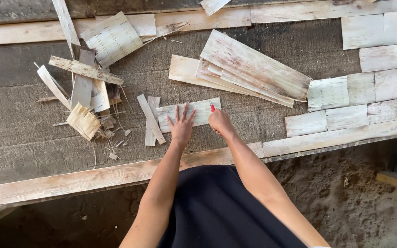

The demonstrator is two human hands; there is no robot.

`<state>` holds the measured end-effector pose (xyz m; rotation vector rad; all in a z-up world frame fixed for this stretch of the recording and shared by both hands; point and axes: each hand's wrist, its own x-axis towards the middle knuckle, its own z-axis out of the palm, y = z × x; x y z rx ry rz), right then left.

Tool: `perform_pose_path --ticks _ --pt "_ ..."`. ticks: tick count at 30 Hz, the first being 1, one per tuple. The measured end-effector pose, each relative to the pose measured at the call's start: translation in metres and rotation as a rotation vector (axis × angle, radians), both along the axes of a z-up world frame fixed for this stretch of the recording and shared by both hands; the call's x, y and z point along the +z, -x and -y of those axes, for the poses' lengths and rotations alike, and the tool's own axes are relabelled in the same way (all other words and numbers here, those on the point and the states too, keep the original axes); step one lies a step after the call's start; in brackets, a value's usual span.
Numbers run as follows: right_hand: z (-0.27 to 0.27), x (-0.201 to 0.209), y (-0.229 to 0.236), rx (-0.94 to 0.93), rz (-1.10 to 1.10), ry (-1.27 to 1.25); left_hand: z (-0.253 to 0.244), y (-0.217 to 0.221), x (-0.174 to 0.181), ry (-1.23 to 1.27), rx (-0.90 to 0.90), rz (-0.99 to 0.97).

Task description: The person uses a red utility knife to cut and trim thin strips of bamboo on a wooden workbench. They repeatedly pick up strips, align them, and slice them into smaller pieces, accumulating cut pieces on the table.

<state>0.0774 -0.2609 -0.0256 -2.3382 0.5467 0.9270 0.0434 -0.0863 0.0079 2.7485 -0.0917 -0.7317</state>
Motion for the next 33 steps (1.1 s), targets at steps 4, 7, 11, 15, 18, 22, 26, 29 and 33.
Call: perform_pose_path --ticks 4,7,11,15,18,22,26,29,33 --pt "0.001 0.007 0.025 0.091 -0.025 0.047 -0.001 -0.001 0.009 0.009 -0.002 -0.002" --pt "0.010 0.000 0.050 0.103 -0.034 0.045 -0.001 0.000 0.012 0.008 -0.005 -0.005" --pt "0.010 0.039 0.074 0.123 -0.022 0.027 -0.001 0.002 0.011 0.002 -0.010 0.014" --pt "0.012 0.053 0.076 0.128 -0.044 0.021 -0.001 0.001 0.018 0.037 0.019 0.023" --pt "0.017 0.038 0.088 0.100 -0.037 -0.008 -0.003 0.001 0.031 0.137 0.104 0.030" --pt "0.012 0.053 0.085 0.114 -0.044 0.000 -0.036 0.004 -0.029 0.246 0.315 0.396" --pt "0.016 0.049 0.085 0.111 -0.057 0.010 -0.088 0.007 -0.044 0.067 0.682 0.347" --pt "0.016 0.053 0.082 0.126 -0.068 0.013 -0.119 0.015 -0.066 -0.018 0.729 0.320" --pt "0.021 0.041 0.083 0.124 -0.069 0.014 -0.126 0.022 -0.059 0.020 0.702 0.202"
